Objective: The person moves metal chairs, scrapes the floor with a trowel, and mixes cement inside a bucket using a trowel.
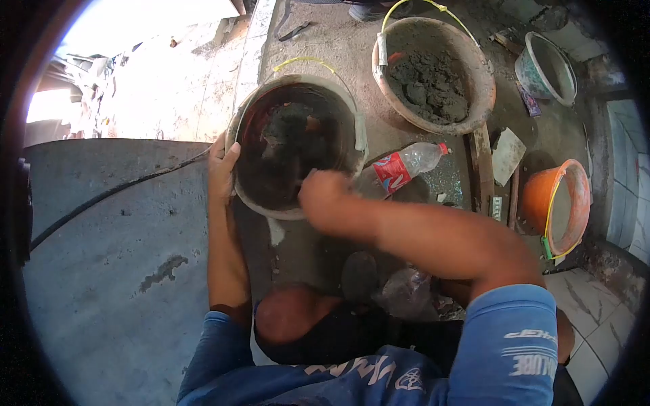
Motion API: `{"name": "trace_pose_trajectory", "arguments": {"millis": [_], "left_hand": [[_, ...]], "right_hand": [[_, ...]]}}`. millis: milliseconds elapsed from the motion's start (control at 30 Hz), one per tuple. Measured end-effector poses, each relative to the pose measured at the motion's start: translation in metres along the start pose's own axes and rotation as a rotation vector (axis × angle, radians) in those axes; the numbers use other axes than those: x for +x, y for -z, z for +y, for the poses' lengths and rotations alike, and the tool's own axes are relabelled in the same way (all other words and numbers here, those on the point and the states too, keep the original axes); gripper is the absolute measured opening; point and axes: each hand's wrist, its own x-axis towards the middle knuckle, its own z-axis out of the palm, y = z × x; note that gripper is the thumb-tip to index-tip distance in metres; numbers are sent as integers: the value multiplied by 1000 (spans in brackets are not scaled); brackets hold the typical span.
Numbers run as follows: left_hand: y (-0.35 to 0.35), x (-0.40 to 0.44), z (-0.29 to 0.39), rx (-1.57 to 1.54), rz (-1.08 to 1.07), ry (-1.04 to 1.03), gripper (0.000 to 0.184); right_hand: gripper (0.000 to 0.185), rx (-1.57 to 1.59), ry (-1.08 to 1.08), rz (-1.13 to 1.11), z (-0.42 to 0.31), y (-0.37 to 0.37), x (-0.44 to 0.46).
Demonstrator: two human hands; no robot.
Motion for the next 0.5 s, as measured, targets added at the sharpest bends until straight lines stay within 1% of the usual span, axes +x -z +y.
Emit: {"name": "trace_pose_trajectory", "arguments": {"millis": [33, 67, 133, 167, 200, 233, 300, 333, 367, 400, 433, 500], "left_hand": [[-1, -2, 1, -22, 52, 4, 43], [-1, -1, 3, -26, 56, 6, 43], [-3, 2, 5, -57, 21, 3, 43], [-4, 6, 5, -57, 19, -1, 43], [-5, 9, 6, -38, 2, -4, 43], [-4, 8, 5, -19, -15, 0, 42], [5, 5, -7, -35, 20, 1, 42], [9, 3, -12, -55, 57, 5, 42], [6, 2, -9, -58, 71, 7, 42], [1, 1, -2, -22, 85, -21, 42], [-2, -1, 3, 18, 92, -49, 42], [-3, -2, 4, 59, 78, 0, 45]], "right_hand": [[32, 98, 184, -161, 23, 34, -4], [32, 94, 186, -165, 26, 44, 0], [29, 251, -13, 242, 17, 54, 10], [29, 171, -127, 274, 0, 57, 14], [29, 173, -127, 279, -9, 40, 8], [31, 65, -46, 287, -22, 7, 1], [40, -164, -10, 127, -18, -15, -19], [40, -166, -4, 126, -1, -4, -28], [41, -91, 67, 87, 19, 19, -36], [41, -7, 141, 39, 27, 37, -44], [41, 0, 152, 28, 20, 46, -52], [40, -105, 73, 323, 3, 57, -73]]}}
